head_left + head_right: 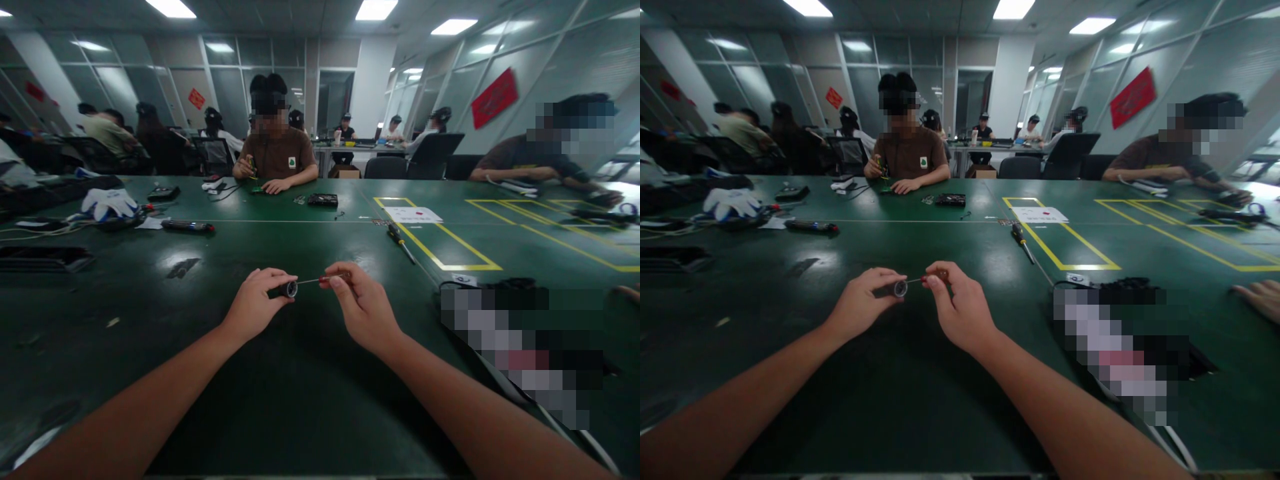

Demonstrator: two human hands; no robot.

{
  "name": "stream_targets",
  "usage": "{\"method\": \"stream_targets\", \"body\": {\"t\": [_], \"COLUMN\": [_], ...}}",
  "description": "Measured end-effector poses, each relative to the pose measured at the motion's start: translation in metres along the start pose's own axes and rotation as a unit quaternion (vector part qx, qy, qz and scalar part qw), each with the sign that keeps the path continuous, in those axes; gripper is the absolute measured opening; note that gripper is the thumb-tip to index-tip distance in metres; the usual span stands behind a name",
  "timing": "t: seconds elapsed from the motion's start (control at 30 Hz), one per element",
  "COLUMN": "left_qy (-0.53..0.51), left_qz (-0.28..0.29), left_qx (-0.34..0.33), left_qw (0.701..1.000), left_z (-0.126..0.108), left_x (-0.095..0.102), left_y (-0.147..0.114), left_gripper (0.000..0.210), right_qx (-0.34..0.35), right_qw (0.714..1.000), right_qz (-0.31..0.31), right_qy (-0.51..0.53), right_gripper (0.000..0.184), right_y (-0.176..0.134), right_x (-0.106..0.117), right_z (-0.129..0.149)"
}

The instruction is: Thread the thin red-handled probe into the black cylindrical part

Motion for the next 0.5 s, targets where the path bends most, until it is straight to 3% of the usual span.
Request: {"method": "stream_targets", "body": {"t": [0.23,0.5], "left_qy": [0.014,0.011], "left_qz": [-0.003,0.004], "left_qx": [-0.003,-0.001], "left_qw": [1.0,1.0], "left_z": [0.0003,-0.0012], "left_x": [0.0011,0.0007], "left_y": [0.0005,0.0012], "left_gripper": [0.039,0.037], "right_qx": [-0.006,0.012], "right_qw": [0.998,0.999], "right_qz": [0.025,0.023], "right_qy": [-0.064,-0.045], "right_gripper": [0.016,0.017], "right_y": [0.0003,0.0004], "right_x": [-0.0027,-0.0014], "right_z": [0.0041,0.0056]}}
Point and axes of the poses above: each hand's wrist, its own y-axis towards the middle knuckle, its own x-axis out of the back of the hand, z = x × y, the point moved 6 cm from there along y, towards the middle knuckle, and after that the axes turned 12 degrees about z, right-handed, at the moved point
